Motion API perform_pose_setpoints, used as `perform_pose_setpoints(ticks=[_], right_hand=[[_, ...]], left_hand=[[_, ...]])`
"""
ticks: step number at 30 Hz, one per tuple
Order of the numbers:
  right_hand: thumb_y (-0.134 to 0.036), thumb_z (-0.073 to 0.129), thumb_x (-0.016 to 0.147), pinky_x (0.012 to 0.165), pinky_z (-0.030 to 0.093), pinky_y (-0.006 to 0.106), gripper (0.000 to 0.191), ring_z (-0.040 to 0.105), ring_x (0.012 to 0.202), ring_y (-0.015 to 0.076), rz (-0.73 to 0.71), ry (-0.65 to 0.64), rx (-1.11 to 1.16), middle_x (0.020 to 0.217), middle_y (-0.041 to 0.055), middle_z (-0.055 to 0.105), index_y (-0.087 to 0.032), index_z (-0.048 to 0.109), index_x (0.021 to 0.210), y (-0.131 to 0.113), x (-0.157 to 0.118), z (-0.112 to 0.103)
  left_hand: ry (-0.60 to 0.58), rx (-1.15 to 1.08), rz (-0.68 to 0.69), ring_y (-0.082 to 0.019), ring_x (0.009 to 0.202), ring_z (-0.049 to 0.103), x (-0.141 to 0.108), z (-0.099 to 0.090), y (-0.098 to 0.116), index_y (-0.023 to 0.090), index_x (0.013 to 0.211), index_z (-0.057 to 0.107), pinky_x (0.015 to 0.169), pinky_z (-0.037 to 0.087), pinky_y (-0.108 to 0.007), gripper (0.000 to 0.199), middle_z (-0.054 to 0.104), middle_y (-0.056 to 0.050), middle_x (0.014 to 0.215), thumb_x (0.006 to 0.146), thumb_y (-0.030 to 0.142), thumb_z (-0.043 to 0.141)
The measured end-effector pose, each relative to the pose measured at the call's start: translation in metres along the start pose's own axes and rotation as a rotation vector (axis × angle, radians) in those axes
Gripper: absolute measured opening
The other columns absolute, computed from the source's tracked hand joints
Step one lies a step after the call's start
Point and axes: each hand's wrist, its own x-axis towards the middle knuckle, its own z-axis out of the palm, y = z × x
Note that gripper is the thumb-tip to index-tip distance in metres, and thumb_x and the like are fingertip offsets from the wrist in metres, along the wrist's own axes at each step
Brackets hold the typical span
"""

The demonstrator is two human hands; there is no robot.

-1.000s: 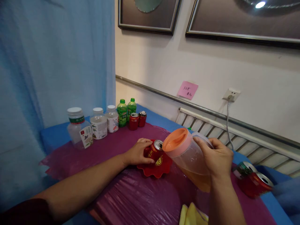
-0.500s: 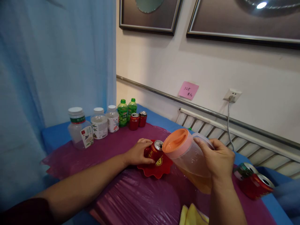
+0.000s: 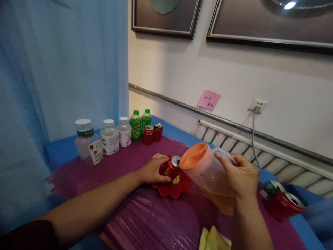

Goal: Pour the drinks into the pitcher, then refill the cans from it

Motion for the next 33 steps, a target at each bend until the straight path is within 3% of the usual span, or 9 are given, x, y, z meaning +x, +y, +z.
perform_pose_setpoints(ticks=[33], right_hand=[[-0.070,0.071,0.062,0.053,0.029,0.027,0.051,0.040,0.057,0.0142,-0.001,-0.009,-0.024,0.052,-0.0039,0.040,-0.021,0.062,0.056,-0.0025,-0.0008,0.0010]], left_hand=[[0.003,0.000,0.006,-0.031,0.112,0.059,0.0005,0.0012,-0.0006,0.023,0.120,0.066,0.107,0.037,-0.044,0.069,0.068,-0.007,0.118,0.065,0.060,0.085]])
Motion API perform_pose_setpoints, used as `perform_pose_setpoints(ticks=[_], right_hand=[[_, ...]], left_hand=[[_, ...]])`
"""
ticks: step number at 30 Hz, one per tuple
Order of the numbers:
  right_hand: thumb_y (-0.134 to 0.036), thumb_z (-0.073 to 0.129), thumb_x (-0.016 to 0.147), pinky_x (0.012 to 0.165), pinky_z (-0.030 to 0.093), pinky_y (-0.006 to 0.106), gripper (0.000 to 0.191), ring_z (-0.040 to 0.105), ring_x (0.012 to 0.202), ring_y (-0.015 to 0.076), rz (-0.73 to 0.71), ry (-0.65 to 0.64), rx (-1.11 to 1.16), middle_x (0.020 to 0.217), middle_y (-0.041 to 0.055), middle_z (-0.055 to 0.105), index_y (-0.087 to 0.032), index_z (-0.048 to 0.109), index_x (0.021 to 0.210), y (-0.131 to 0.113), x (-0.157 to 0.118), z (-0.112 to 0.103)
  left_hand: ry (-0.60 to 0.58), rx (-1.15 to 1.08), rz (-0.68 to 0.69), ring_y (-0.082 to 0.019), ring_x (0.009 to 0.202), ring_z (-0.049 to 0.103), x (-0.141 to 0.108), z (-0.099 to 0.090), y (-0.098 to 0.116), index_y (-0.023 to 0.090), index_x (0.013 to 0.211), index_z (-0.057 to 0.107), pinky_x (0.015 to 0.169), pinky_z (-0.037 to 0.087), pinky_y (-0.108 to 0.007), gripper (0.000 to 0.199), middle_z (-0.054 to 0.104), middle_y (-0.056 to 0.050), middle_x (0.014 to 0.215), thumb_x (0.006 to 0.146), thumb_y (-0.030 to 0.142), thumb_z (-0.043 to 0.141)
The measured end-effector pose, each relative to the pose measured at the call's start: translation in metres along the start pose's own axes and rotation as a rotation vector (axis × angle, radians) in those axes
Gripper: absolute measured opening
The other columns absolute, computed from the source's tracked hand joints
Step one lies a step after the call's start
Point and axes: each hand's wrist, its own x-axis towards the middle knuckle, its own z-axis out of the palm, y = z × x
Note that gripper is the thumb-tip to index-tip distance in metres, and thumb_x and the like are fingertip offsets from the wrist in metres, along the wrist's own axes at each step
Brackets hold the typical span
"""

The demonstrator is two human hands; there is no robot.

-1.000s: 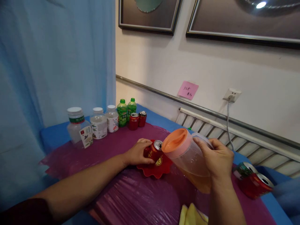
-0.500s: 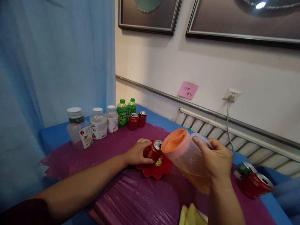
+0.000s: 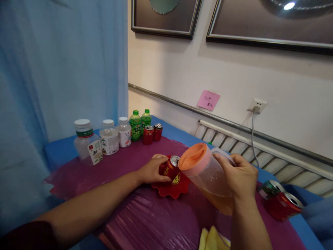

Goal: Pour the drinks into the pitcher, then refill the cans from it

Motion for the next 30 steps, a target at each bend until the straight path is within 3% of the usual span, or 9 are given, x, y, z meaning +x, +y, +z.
perform_pose_setpoints(ticks=[30], right_hand=[[-0.070,0.072,0.066,0.054,0.030,0.027,0.051,0.040,0.058,0.0135,-0.040,0.003,0.001,0.054,-0.0048,0.040,-0.020,0.063,0.059,0.0045,0.0001,0.0001]], left_hand=[[0.001,0.004,-0.017,-0.031,0.109,0.060,0.0006,-0.0020,0.0028,0.023,0.116,0.067,0.104,0.039,-0.043,0.067,0.069,-0.007,0.115,0.064,0.061,0.085]])
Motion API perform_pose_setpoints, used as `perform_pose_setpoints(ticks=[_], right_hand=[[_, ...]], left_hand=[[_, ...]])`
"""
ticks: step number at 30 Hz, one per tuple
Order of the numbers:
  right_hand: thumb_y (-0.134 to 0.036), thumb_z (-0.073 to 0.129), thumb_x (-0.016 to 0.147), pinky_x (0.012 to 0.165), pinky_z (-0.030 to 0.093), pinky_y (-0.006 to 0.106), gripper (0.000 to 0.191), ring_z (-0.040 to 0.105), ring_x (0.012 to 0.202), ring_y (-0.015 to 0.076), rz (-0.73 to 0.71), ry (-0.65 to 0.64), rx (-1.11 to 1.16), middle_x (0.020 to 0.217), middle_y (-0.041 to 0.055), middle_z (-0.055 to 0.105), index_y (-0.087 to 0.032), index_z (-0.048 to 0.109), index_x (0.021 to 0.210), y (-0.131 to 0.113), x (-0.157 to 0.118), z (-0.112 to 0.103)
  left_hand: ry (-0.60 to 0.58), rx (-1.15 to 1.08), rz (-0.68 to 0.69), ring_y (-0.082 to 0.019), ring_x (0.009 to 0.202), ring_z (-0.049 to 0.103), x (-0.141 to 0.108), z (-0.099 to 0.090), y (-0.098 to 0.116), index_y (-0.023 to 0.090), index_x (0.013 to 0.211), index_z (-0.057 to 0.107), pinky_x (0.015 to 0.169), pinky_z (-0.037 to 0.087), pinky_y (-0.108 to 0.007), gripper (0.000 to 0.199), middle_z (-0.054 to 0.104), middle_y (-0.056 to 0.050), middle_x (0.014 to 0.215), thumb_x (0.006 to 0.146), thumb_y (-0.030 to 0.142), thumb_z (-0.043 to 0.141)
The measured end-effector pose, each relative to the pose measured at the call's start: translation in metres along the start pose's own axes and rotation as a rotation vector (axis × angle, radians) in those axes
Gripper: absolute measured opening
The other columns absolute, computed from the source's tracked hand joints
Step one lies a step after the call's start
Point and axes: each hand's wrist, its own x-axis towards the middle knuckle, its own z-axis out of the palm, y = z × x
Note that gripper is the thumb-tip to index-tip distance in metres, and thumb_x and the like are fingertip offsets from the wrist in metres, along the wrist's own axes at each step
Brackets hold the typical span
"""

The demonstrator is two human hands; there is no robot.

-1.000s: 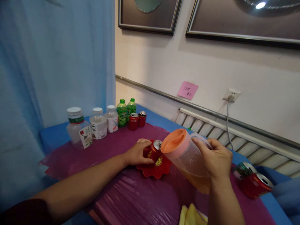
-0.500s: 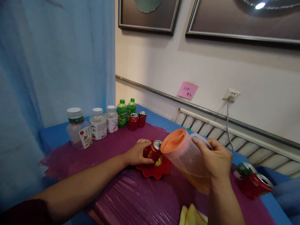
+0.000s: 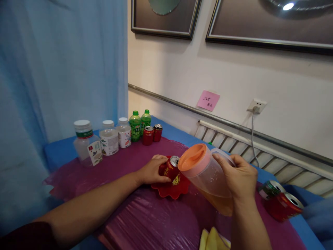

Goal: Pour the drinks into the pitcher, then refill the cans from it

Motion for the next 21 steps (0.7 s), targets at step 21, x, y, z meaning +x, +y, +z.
perform_pose_setpoints(ticks=[21], right_hand=[[-0.066,0.074,0.067,0.053,0.030,0.027,0.048,0.039,0.056,0.0134,-0.017,0.002,0.025,0.054,-0.0050,0.040,-0.020,0.063,0.059,0.0022,-0.0010,0.0010]], left_hand=[[-0.008,-0.013,0.006,-0.031,0.109,0.060,0.0005,-0.0002,0.0000,0.023,0.116,0.067,0.105,0.038,-0.044,0.067,0.069,-0.007,0.115,0.064,0.062,0.084]])
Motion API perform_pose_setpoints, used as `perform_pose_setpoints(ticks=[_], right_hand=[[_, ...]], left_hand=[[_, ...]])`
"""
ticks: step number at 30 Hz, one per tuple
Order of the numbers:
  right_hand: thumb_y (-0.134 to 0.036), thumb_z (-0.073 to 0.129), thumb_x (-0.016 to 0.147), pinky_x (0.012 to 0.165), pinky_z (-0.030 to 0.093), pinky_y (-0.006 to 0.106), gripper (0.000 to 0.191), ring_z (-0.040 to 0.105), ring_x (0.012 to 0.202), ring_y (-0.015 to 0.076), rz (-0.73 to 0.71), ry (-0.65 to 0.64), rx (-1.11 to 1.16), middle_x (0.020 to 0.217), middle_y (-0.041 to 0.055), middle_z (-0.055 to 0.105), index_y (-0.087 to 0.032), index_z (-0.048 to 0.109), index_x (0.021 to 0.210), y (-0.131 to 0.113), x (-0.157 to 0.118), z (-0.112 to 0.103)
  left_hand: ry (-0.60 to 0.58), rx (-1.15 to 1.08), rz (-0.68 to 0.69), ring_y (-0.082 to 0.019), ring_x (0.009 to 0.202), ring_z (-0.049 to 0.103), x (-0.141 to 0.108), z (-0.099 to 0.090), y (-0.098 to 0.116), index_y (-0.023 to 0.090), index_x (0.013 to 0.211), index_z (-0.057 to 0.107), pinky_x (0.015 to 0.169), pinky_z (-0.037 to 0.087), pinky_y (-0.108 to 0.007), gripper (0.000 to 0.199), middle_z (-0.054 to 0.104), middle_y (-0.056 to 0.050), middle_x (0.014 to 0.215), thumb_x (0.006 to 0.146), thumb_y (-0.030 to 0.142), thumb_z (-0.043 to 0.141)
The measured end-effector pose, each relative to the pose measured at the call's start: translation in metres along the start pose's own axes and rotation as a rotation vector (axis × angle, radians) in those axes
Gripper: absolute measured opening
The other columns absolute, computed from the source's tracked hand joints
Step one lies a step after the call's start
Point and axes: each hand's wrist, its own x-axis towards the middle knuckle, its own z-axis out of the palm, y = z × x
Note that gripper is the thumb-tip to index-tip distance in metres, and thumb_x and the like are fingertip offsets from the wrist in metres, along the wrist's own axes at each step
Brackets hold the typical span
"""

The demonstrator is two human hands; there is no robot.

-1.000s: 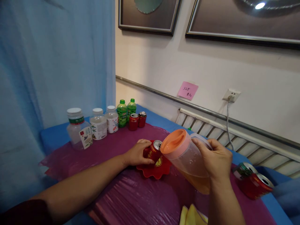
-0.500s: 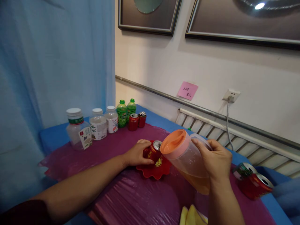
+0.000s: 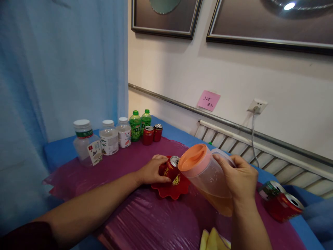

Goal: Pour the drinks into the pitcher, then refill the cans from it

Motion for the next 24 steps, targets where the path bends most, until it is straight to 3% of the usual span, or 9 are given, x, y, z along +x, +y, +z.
perform_pose_setpoints(ticks=[24], right_hand=[[-0.068,0.074,0.065,0.054,0.030,0.027,0.050,0.039,0.057,0.0134,0.031,0.010,0.005,0.054,-0.0046,0.041,-0.020,0.063,0.059,-0.0008,-0.0005,0.0003]], left_hand=[[-0.005,-0.011,0.002,-0.032,0.108,0.061,-0.0001,0.0000,-0.0016,0.023,0.119,0.067,0.104,0.039,-0.043,0.070,0.069,-0.007,0.115,0.064,0.063,0.084]])
